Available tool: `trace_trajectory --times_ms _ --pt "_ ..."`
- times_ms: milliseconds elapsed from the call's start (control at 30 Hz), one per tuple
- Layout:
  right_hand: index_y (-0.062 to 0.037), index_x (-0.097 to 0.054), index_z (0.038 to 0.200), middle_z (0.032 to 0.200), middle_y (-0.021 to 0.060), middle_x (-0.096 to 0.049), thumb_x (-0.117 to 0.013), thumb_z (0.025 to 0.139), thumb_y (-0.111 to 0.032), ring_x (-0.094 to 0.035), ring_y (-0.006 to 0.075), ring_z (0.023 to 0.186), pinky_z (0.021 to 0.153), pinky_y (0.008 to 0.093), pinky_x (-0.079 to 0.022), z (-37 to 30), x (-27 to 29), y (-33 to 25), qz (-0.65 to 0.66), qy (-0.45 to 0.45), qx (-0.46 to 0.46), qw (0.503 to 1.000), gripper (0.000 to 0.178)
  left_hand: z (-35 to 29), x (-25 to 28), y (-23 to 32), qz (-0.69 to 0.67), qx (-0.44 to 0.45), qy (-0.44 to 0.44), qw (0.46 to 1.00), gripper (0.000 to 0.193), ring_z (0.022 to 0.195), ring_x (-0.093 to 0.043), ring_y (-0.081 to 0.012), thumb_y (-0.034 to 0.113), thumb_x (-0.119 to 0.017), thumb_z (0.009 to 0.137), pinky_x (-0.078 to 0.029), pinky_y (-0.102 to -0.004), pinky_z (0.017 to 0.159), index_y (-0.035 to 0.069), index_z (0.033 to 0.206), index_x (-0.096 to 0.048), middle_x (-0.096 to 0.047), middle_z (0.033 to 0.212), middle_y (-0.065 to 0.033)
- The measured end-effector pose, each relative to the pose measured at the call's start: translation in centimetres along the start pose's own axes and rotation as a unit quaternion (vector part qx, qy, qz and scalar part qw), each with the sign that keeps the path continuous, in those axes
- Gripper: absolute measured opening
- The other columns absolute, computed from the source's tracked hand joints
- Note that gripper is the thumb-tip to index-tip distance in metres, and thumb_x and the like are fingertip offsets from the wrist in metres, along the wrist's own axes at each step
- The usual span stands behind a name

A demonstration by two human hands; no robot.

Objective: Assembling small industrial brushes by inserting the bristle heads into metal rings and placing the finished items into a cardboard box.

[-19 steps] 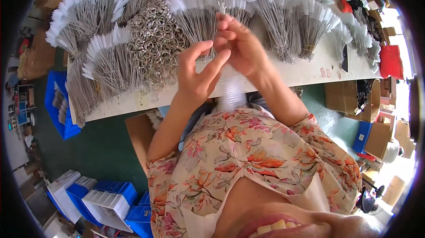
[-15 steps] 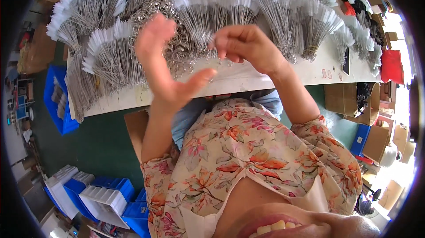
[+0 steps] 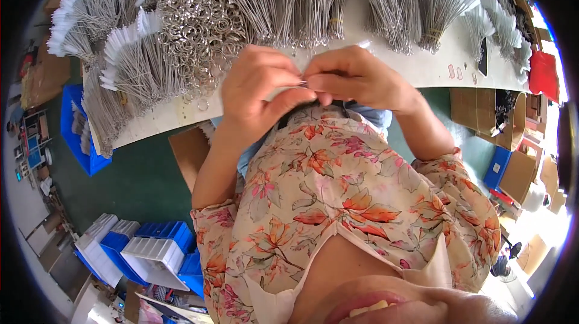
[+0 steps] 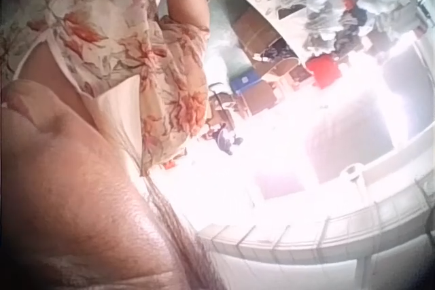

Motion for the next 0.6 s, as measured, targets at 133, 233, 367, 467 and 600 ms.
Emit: trace_trajectory --times_ms 133,233,367,467,600 --pt "-0.0083 -0.063 0.085 0.077 0.0087 -0.062 -0.053 0.081 -0.012 -0.06 0.0293 0.069 0.061 0.0361 -0.048 -6.3 7.2 5.9 -0.463 0.185 -0.063 0.864 0.011 -5.1 -0.5 -6.1 0.012 0.31 0.02 0.951 0.027 0.066 -0.058 -0.0202 0.026 -0.07 0.075 -0.047 -0.0297 0.057 0.004 0.085 -0.058 -0.06 0.076 -0.0068" --pt "-0.0044 -0.061 0.08 0.081 0.0136 -0.062 -0.051 0.083 -0.017 -0.06 0.033 0.073 0.063 0.043 -0.046 -12.4 12.7 12.2 -0.645 0.181 -0.293 0.682 0.016 -8.7 -1.8 -8.0 0.12 0.418 -0.109 0.894 0.023 0.06 -0.058 -0.0181 0.026 -0.068 0.076 -0.046 -0.0288 0.054 0.006 0.084 -0.058 -0.06 0.073 -0.006" --pt "-0.0007 -0.063 0.084 0.073 0.0105 -0.062 -0.055 0.082 -0.011 -0.061 0.022 0.065 0.059 0.0327 -0.047 -12.2 12.1 12.2 -0.427 0.304 -0.166 0.835 0.013 -9.8 -3.1 -7.8 0.241 0.309 -0.089 0.916 0.016 0.057 -0.059 -0.0133 0.02 -0.064 0.08 -0.046 -0.0277 0.053 0.006 0.08 -0.057 -0.06 0.067 -0.0052" --pt "-0.0023 -0.065 0.088 0.084 0.0086 -0.062 -0.062 0.078 -0.004 -0.058 0.0137 0.07 0.062 0.0252 -0.047 -7.0 6.8 8.3 -0.191 0.246 -0.027 0.95 0.011 -10.7 -2.4 -8.2 -0.016 0.472 0.006 0.881 0.01 0.067 -0.061 -0.0102 0.008 -0.059 0.082 -0.05 -0.0261 0.057 0.002 0.078 -0.053 -0.063 0.081 -0.0069" --pt "-0.0064 -0.064 0.084 0.094 0.0072 -0.062 -0.064 0.077 -0.012 -0.06 0.0238 0.066 0.058 0.0308 -0.047 -0.1 -1.1 2.1 -0.233 0.177 0.208 0.933 0.009 -7.4 -0.4 -5.6 -0.28 0.427 0.146 0.848 0.002 0.078 -0.06 -0.0153 -0.003 -0.057 0.081 -0.055 -0.0292 0.07 -0.003 0.083 -0.057 -0.06 0.1 -0.0169"
Point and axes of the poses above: each hand's wrist, its own z-axis towards the middle knuckle, its own x-axis out of the back of the hand, y = z × x, the point moved 8 cm from there along z, towards the middle knuckle
